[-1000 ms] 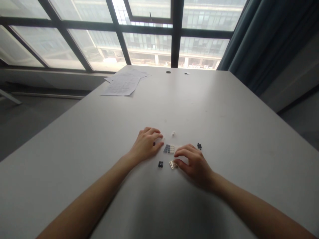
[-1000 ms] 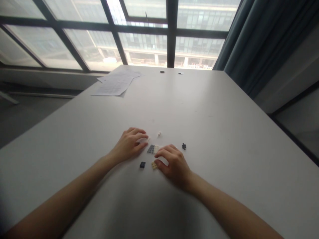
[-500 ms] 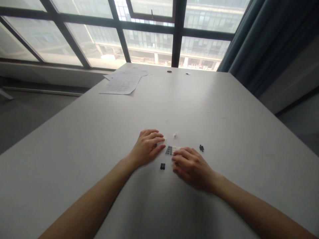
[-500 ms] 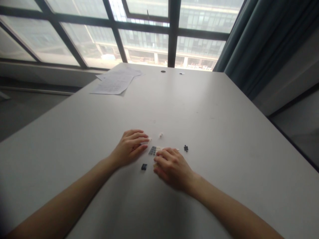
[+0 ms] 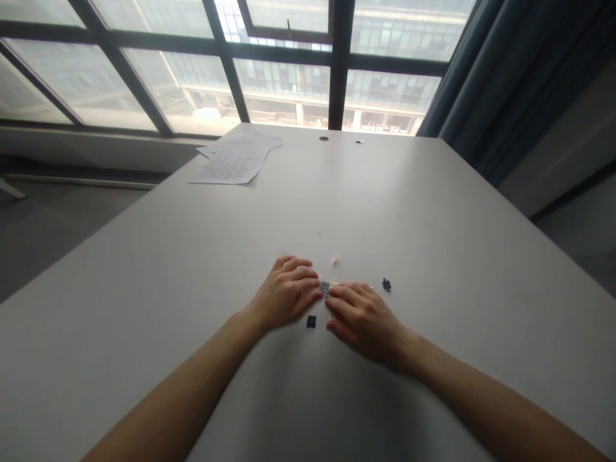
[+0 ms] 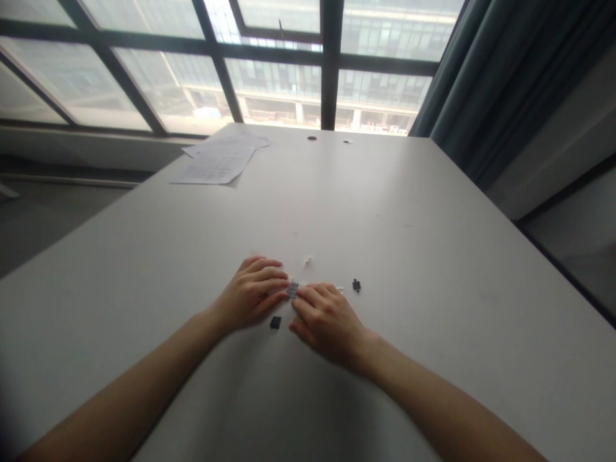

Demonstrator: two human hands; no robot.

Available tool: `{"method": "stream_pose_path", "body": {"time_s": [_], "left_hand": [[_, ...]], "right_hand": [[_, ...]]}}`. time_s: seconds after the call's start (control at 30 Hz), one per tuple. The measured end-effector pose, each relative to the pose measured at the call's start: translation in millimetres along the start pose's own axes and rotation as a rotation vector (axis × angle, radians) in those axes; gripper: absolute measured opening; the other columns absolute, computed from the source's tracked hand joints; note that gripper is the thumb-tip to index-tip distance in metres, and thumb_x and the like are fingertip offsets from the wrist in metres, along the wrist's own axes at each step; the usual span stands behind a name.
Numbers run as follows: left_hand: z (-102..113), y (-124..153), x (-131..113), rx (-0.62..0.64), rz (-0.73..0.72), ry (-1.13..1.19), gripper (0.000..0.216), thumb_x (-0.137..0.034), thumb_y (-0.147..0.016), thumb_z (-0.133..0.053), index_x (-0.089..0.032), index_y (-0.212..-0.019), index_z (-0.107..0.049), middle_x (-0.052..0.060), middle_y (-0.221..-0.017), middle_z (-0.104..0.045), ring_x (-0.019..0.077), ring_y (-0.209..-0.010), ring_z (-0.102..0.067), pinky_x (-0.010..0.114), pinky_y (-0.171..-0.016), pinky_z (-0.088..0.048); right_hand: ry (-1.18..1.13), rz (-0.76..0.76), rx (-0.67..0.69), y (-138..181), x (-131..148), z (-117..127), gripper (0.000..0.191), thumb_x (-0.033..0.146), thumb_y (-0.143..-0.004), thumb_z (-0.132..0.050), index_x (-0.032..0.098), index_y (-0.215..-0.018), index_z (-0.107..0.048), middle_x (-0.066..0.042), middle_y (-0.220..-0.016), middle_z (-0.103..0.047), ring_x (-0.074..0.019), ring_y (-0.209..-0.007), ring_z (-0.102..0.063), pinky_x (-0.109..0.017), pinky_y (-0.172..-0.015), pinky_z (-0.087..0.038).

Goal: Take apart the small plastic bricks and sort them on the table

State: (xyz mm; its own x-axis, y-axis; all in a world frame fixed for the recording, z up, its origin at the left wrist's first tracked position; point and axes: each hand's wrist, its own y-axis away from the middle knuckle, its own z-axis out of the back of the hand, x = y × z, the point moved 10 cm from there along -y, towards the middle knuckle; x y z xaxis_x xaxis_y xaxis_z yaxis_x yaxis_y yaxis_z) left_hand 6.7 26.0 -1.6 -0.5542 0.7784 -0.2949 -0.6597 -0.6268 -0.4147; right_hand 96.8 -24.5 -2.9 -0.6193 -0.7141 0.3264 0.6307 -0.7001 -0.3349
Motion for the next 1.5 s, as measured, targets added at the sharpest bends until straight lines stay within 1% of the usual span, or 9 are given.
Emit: {"method": "stream_pose_path", "body": {"time_s": [0.17, 0.3, 0.43, 0.6, 1.0, 1.27, 1.5], "left_hand": [[0, -1, -8, 0.015, -0.048, -0.015, 0.019, -0.032, -0.087, -0.057, -0.023, -0.096, -0.069, 0.005, -0.099, -0.071, 0.0234, -0.107, -0.057, 0.042, -0.100, -0.034], [-2, -1, -9, 0.032, -0.057, -0.022, 0.019, -0.034, -0.087, -0.056, -0.023, -0.097, -0.069, 0.005, -0.101, -0.070, 0.0235, -0.107, -0.056, 0.041, -0.099, -0.034], [-3, -1, -9, 0.037, -0.055, -0.019, 0.019, -0.034, -0.087, -0.056, -0.023, -0.097, -0.069, 0.006, -0.101, -0.070, 0.0233, -0.107, -0.056, 0.041, -0.099, -0.034], [-4, -1, -10, 0.052, -0.058, -0.010, 0.019, -0.034, -0.088, -0.056, -0.023, -0.097, -0.069, 0.006, -0.102, -0.070, 0.0233, -0.107, -0.056, 0.041, -0.098, -0.034], [-2, -1, -13, 0.012, -0.090, -0.017, 0.017, -0.033, -0.088, -0.057, -0.021, -0.096, -0.067, 0.005, -0.099, -0.069, 0.0219, -0.103, -0.057, 0.039, -0.094, -0.037], [-4, -1, -13, 0.029, -0.086, -0.025, 0.018, -0.034, -0.090, -0.055, -0.021, -0.095, -0.066, 0.005, -0.099, -0.068, 0.0221, -0.103, -0.056, 0.039, -0.093, -0.038], [-7, 1, -10, 0.020, -0.082, -0.035, 0.017, -0.033, -0.089, -0.056, -0.022, -0.096, -0.066, 0.005, -0.100, -0.068, 0.0215, -0.104, -0.056, 0.038, -0.094, -0.038]], "right_hand": [[-0.020, -0.014, 0.000, 0, -2, -1, 0.019, 0.032, -0.090, -0.056, 0.018, -0.101, -0.061, -0.011, -0.108, -0.064, -0.0244, -0.103, -0.057, -0.041, -0.094, -0.042], [-0.029, -0.031, 0.006, 0, -3, 0, 0.020, 0.034, -0.091, -0.055, 0.017, -0.101, -0.062, -0.011, -0.112, -0.063, -0.0244, -0.103, -0.056, -0.041, -0.095, -0.042], [-0.045, -0.036, -0.004, 1, -4, 0, 0.019, 0.032, -0.091, -0.055, 0.018, -0.101, -0.062, -0.011, -0.113, -0.063, -0.0237, -0.102, -0.056, -0.040, -0.093, -0.043], [-0.069, -0.050, -0.008, 2, -6, 0, 0.020, 0.029, -0.090, -0.056, 0.018, -0.105, -0.061, -0.010, -0.115, -0.062, -0.0237, -0.104, -0.054, -0.040, -0.092, -0.044], [-0.106, -0.069, -0.031, 4, -9, -1, 0.025, 0.027, -0.089, -0.057, 0.020, -0.113, -0.060, -0.008, -0.118, -0.061, -0.0235, -0.106, -0.054, -0.040, -0.092, -0.044], [-0.146, -0.077, -0.080, 6, -14, 1, 0.023, 0.025, -0.087, -0.059, 0.020, -0.109, -0.061, -0.008, -0.115, -0.062, -0.0233, -0.104, -0.055, -0.039, -0.091, -0.046], [-0.221, -0.088, -0.146, 6, -21, 8, 0.016, 0.023, -0.087, -0.059, 0.020, -0.103, -0.063, -0.008, -0.106, -0.064, -0.0216, -0.097, -0.058, -0.038, -0.089, -0.048]]}}
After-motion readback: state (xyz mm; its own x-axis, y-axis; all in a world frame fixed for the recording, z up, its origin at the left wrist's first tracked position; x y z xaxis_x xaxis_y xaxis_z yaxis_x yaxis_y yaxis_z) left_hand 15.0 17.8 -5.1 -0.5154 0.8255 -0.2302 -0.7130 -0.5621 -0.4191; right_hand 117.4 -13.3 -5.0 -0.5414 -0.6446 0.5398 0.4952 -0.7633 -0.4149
